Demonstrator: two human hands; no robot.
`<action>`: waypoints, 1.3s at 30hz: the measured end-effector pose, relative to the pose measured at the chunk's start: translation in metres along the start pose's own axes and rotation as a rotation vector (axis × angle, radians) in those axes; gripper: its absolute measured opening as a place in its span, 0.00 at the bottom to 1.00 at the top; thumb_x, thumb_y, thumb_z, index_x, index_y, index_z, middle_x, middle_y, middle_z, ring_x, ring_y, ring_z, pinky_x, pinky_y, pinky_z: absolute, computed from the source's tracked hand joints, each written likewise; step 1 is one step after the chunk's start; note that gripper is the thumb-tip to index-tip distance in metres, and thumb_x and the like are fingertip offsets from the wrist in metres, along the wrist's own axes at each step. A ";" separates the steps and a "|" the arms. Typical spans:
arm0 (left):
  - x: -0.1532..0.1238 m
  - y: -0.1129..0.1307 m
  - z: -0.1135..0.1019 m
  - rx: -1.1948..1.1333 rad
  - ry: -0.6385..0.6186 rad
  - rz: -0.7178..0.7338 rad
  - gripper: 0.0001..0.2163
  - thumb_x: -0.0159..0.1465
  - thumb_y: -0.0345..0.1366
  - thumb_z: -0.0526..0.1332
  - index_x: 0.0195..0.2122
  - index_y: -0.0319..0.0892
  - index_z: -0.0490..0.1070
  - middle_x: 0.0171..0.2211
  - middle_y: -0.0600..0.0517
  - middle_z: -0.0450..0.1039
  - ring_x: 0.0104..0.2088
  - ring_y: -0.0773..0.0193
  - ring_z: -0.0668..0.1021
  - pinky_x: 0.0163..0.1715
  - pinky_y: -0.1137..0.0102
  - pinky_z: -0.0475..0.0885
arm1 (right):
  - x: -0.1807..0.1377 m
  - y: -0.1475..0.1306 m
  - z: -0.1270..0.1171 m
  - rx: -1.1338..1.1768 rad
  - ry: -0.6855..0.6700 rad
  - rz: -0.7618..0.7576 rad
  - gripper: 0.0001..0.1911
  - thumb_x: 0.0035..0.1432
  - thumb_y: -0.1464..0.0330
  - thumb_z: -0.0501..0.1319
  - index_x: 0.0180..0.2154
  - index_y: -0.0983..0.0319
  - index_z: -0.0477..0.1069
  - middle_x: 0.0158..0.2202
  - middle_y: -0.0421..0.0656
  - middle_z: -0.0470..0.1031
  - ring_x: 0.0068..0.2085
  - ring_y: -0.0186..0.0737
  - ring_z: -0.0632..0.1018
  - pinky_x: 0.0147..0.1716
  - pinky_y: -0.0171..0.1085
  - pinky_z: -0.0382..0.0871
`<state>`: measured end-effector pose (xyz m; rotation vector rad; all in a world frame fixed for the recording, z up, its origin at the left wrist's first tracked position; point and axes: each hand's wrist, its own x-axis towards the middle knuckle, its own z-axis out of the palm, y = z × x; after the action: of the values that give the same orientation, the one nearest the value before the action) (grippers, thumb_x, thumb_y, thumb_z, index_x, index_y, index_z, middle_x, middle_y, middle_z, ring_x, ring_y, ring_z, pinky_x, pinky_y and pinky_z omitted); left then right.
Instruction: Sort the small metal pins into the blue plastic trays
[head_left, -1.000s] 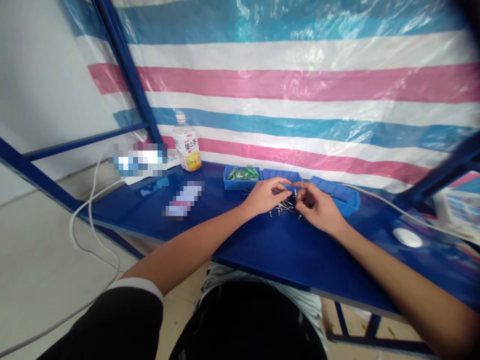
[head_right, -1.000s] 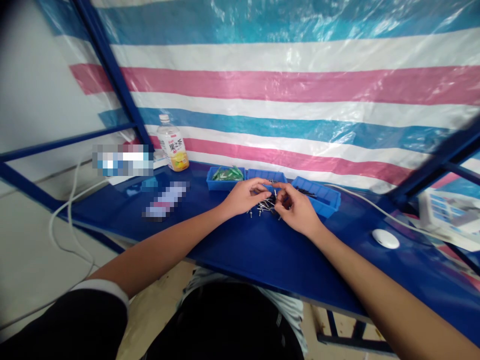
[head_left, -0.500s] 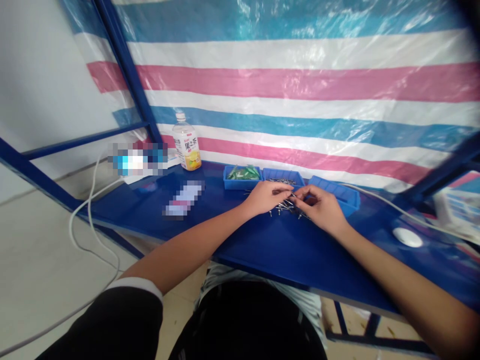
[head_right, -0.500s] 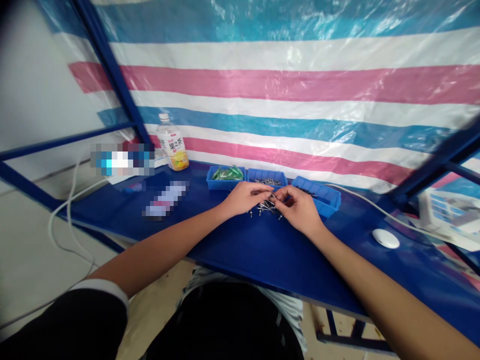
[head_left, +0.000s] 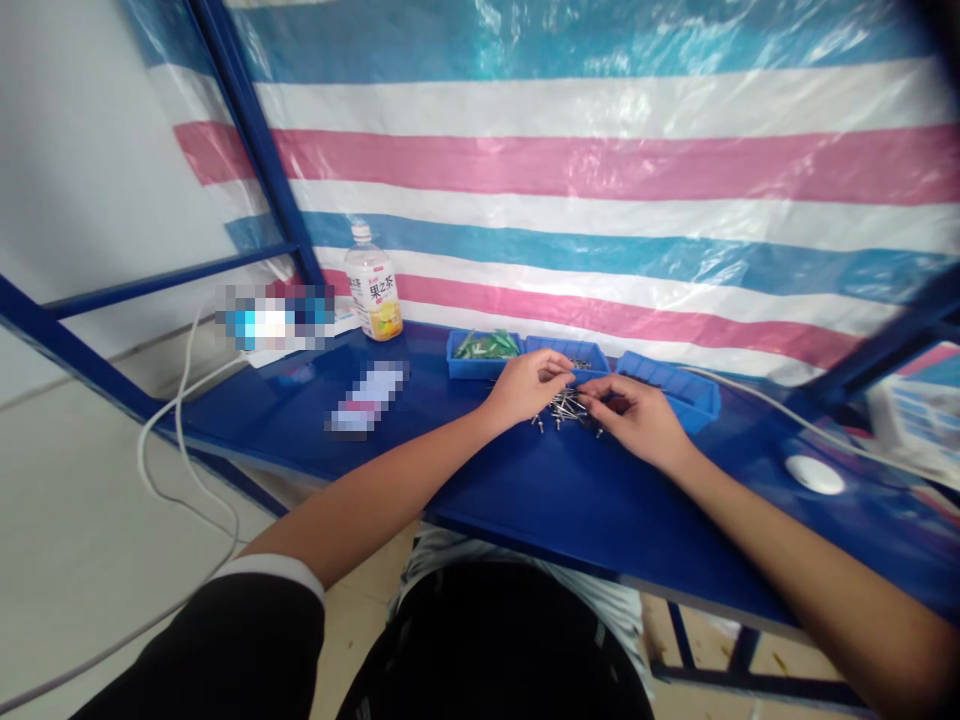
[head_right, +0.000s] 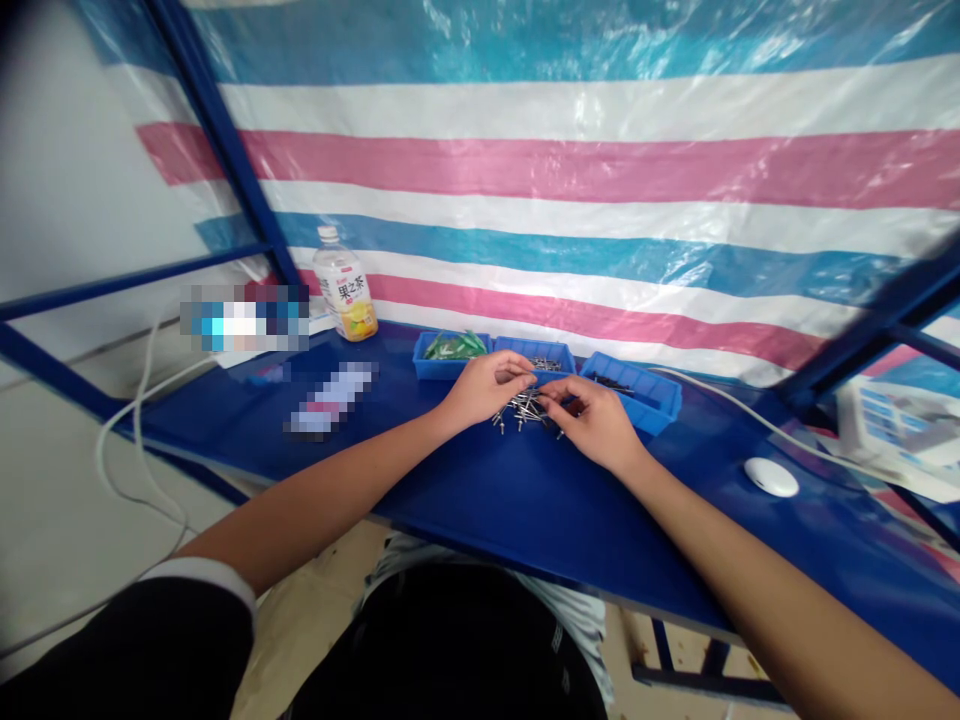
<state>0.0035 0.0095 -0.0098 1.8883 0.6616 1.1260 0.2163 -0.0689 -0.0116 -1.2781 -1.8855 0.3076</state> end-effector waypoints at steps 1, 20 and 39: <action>0.000 -0.001 0.000 0.016 0.000 0.010 0.06 0.67 0.31 0.69 0.45 0.39 0.78 0.44 0.43 0.85 0.44 0.59 0.86 0.50 0.61 0.81 | 0.000 0.001 -0.001 -0.035 -0.002 -0.014 0.12 0.69 0.57 0.65 0.45 0.56 0.81 0.41 0.44 0.84 0.36 0.45 0.83 0.37 0.45 0.78; -0.001 0.000 -0.001 0.158 -0.051 0.012 0.11 0.70 0.33 0.66 0.52 0.41 0.77 0.47 0.45 0.85 0.45 0.59 0.86 0.51 0.60 0.80 | 0.008 0.020 -0.001 -0.400 -0.148 -0.285 0.11 0.66 0.73 0.60 0.46 0.58 0.78 0.41 0.47 0.82 0.43 0.50 0.82 0.44 0.46 0.77; -0.005 0.008 0.000 0.209 -0.119 0.044 0.07 0.69 0.33 0.66 0.44 0.42 0.84 0.41 0.48 0.86 0.40 0.61 0.86 0.46 0.66 0.80 | 0.001 -0.002 0.000 -0.120 0.062 -0.024 0.12 0.64 0.63 0.65 0.49 0.57 0.77 0.40 0.44 0.85 0.33 0.44 0.83 0.35 0.43 0.79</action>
<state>0.0013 0.0020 -0.0054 2.1382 0.6966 0.9943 0.2146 -0.0688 -0.0099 -1.3286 -1.8885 0.1421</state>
